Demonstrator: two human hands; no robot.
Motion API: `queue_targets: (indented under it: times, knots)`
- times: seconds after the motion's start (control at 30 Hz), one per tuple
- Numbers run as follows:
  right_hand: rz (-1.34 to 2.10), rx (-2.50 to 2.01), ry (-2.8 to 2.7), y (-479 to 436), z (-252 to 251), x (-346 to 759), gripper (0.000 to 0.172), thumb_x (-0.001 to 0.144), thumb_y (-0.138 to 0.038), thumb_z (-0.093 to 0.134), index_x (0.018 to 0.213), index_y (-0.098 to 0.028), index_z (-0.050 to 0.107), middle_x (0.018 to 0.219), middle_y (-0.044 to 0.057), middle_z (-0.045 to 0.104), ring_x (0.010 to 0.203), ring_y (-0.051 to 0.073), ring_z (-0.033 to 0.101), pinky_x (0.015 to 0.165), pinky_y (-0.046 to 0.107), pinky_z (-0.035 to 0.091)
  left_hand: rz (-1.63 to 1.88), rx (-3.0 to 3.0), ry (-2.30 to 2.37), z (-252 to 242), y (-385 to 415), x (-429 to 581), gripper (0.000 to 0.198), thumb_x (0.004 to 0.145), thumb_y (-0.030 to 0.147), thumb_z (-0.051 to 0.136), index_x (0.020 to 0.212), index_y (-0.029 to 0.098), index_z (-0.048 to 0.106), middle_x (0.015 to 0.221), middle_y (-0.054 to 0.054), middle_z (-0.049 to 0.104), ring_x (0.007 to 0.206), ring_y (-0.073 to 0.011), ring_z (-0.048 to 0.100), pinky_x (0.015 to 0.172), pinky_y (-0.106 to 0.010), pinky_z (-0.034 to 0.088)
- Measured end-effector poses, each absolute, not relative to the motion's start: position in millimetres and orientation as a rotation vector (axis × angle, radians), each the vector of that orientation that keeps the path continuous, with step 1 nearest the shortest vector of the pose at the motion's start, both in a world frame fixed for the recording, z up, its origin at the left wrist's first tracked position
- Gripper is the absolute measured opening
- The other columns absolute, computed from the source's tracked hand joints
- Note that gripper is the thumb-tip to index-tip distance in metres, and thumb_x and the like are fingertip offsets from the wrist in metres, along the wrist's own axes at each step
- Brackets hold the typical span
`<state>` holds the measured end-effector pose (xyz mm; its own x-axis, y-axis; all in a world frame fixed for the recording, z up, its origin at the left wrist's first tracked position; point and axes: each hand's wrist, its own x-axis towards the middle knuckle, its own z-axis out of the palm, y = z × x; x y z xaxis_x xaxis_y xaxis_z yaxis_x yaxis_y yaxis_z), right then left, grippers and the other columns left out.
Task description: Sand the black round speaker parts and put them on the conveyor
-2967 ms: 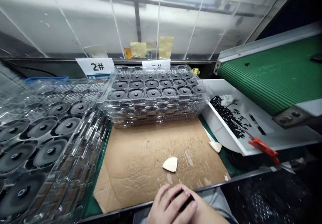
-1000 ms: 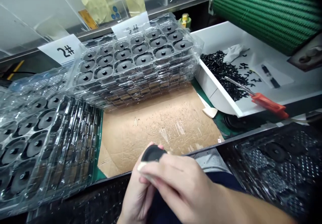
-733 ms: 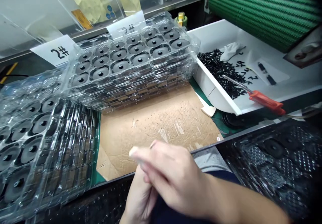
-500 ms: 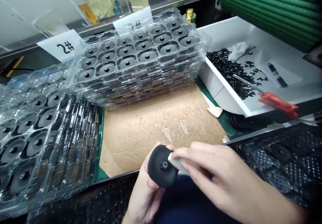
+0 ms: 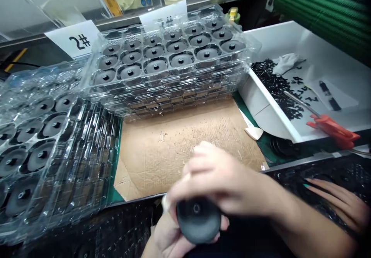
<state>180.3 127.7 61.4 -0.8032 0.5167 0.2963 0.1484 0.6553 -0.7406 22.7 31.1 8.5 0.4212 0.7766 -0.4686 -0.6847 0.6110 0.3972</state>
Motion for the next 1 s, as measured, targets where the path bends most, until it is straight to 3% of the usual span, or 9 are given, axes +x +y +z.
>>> queue_targets:
  times: [0.17, 0.33, 0.4, 0.5, 0.63, 0.77, 0.9, 1.0]
  knots:
    - [1.098, -1.184, -2.168, 144, -3, 178, 0.027, 0.088, -0.015, 0.049, 0.108, -0.028, 0.061, 0.099, -0.002, 0.064, 0.086, 0.012, 0.058, 0.074, 0.024, 0.046, 0.805, -0.025, 0.465, 11, 39, 11, 0.048, 0.062, 0.038, 0.076, 0.107, 0.026, 0.064, 0.107, -0.003, 0.068, 0.093, -0.0218, 0.066, 0.074, -0.025, 0.056]
    - [0.889, -1.452, -2.165, 112, -72, 174, 0.036, 0.089, -0.018, 0.042, 0.124, -0.019, 0.052, 0.125, 0.014, 0.044, 0.106, 0.025, 0.051, 0.089, 0.045, 0.043, 0.901, -0.074, 0.438, -1, 41, -10, 0.052, 0.063, 0.038, 0.075, 0.112, 0.025, 0.062, 0.12, -0.006, 0.063, 0.108, -0.0277, 0.059, 0.086, -0.03, 0.051]
    - [0.841, -1.496, -2.159, 100, -85, 172, 0.039, 0.088, -0.024, 0.047, 0.126, -0.019, 0.05, 0.125, 0.015, 0.043, 0.107, 0.027, 0.05, 0.09, 0.047, 0.042, 0.941, -0.066, 0.444, -7, 39, -17, 0.053, 0.065, 0.038, 0.072, 0.114, 0.023, 0.061, 0.122, -0.006, 0.061, 0.111, -0.0287, 0.056, 0.09, -0.031, 0.049]
    - [0.799, -1.522, -2.142, 101, -89, 165, 0.04, 0.086, -0.028, 0.05, 0.125, -0.019, 0.05, 0.124, 0.015, 0.045, 0.111, 0.031, 0.047, 0.091, 0.049, 0.042, 1.009, -0.059, 0.441, -15, 39, -23, 0.051, 0.069, 0.038, 0.069, 0.117, 0.023, 0.059, 0.125, -0.007, 0.059, 0.114, -0.0291, 0.054, 0.092, -0.032, 0.047]
    - [0.817, -1.501, -2.082, 116, -76, 151, 0.028, 0.092, -0.026, 0.041, 0.111, -0.018, 0.059, 0.107, 0.012, 0.058, 0.098, 0.024, 0.057, 0.085, 0.04, 0.048, 1.081, -0.06, 0.419, -20, 42, -27, 0.054, 0.071, 0.044, 0.065, 0.12, 0.023, 0.057, 0.129, -0.008, 0.055, 0.116, -0.0287, 0.051, 0.094, -0.03, 0.045]
    - [0.892, -1.395, -2.061, 107, -69, 139, 0.03, 0.091, -0.026, 0.044, 0.12, -0.02, 0.053, 0.11, 0.007, 0.062, 0.1, 0.018, 0.059, 0.085, 0.031, 0.049, 1.175, -0.122, 0.45, -23, 43, -33, 0.047, 0.072, 0.045, 0.063, 0.115, 0.025, 0.061, 0.124, -0.006, 0.06, 0.116, -0.0274, 0.052, 0.095, -0.031, 0.045]
    - [1.004, -1.312, -2.108, 97, -64, 136, 0.023, 0.088, -0.022, 0.05, 0.107, -0.023, 0.062, 0.087, 0.002, 0.068, 0.078, 0.015, 0.064, 0.07, 0.025, 0.052, 1.291, -0.183, 0.591, -22, 41, -34, 0.038, 0.074, 0.036, 0.065, 0.111, 0.03, 0.063, 0.119, -0.003, 0.064, 0.116, -0.0266, 0.052, 0.094, -0.033, 0.047]
    - [0.994, -1.35, -2.03, 102, -33, 132, 0.024, 0.088, -0.021, 0.048, 0.108, -0.024, 0.061, 0.099, 0.002, 0.066, 0.089, 0.015, 0.062, 0.074, 0.026, 0.05, 1.337, -0.109, 0.689, -17, 39, -28, 0.045, 0.072, 0.034, 0.067, 0.115, 0.026, 0.06, 0.123, -0.005, 0.061, 0.117, -0.0276, 0.052, 0.097, -0.034, 0.045]
